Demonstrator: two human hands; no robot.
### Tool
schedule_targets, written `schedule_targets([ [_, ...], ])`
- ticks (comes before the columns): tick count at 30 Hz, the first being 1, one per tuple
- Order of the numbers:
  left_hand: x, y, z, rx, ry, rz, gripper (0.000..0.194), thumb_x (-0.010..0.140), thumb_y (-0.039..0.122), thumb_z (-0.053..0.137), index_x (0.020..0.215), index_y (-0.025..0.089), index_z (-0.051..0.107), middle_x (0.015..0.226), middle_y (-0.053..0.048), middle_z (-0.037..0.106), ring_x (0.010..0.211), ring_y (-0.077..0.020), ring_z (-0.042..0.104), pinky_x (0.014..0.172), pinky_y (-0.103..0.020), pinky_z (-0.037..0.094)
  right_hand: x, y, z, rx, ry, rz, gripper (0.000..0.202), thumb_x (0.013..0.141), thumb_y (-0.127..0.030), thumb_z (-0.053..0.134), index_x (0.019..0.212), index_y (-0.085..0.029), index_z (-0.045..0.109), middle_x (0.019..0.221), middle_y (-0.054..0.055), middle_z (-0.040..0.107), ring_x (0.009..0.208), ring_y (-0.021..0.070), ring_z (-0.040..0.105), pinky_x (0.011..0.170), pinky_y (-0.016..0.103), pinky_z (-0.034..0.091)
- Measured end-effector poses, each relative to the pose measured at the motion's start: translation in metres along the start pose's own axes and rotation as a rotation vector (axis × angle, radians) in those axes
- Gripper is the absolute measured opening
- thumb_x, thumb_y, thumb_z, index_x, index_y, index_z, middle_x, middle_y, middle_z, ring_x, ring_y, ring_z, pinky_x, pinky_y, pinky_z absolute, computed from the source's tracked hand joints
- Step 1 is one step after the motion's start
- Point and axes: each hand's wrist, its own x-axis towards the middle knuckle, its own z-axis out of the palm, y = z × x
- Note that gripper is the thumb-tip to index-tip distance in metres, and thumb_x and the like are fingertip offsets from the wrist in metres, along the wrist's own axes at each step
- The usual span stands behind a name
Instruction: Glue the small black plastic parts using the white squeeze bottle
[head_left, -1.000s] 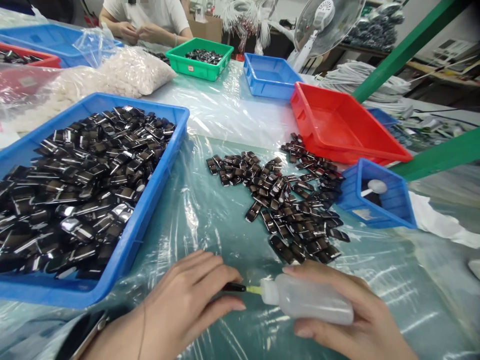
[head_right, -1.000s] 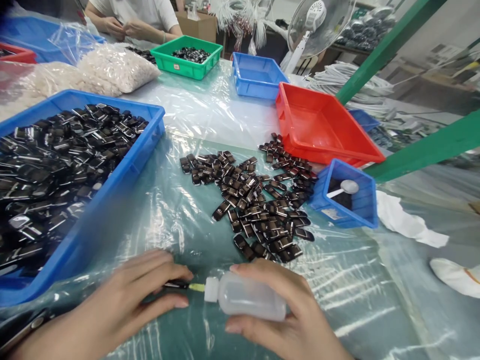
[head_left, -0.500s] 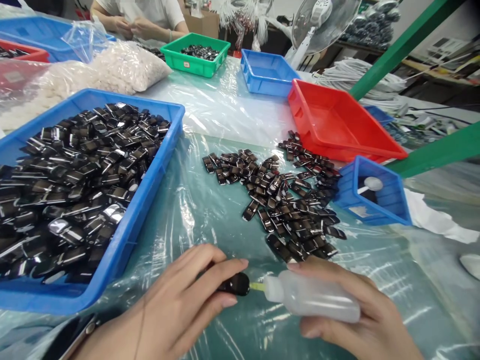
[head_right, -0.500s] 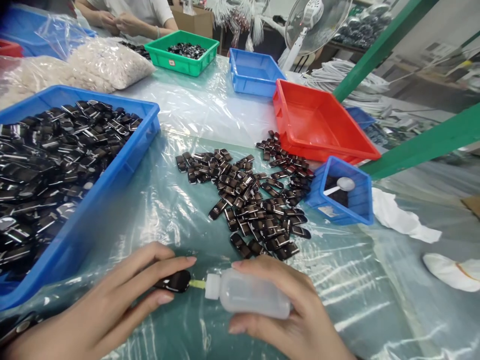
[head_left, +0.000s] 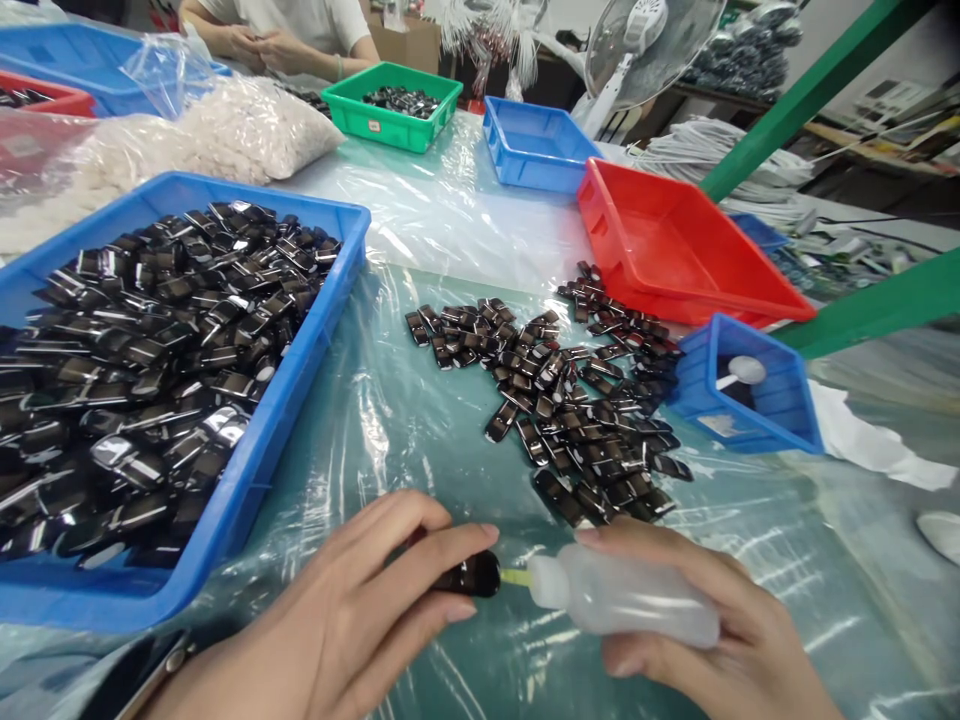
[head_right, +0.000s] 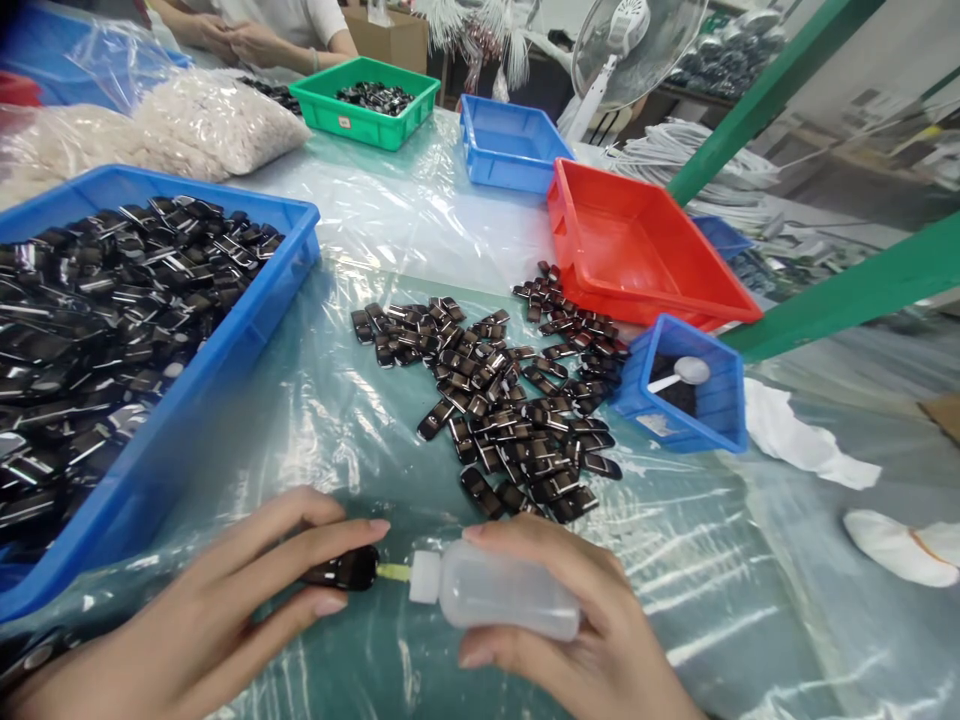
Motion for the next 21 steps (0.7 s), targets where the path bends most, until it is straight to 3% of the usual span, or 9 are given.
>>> schedule_targets([
  [7,0.003,0.0,-0.003,0.059,0.023,0.051,0.034,0.103,0.028,0.037,0.135,0.023,0.044,0.106,-0.007,0.052,0.091,-0.0177,0.056,0.076,-0.026,0.05,-0.001,0.003,0.0,0.049,-0.037,0.032,0.032,0.07,-0.048,0.078,0.101,-0.05,0.069,0.067,-0.008,0.074,0.051,0.0153,0.067,0.049,0.023,0.056],
  [15,0.002,0.001,-0.003,0.049,0.041,0.029,0.034,0.103,0.029,0.034,0.135,0.024,0.046,0.105,-0.006,0.054,0.089,-0.016,0.058,0.078,-0.025,0.05,-0.002,0.003,-0.003,-0.027,-0.022,0.032,0.03,0.069,-0.049,0.078,0.097,-0.043,0.07,0.076,-0.006,0.075,0.054,0.0157,0.068,0.046,0.021,0.056],
  [21,0.01,-0.003,-0.013,0.04,0.327,-0.19,0.028,0.102,0.029,0.039,0.124,0.026,0.055,0.109,-0.005,0.061,0.1,-0.0202,0.059,0.078,-0.027,0.051,0.004,0.01,-0.012,-0.086,0.005,0.119,0.034,0.076,-0.03,0.073,0.108,-0.038,0.069,0.098,-0.003,0.078,0.071,0.0173,0.074,0.052,0.02,0.058],
])
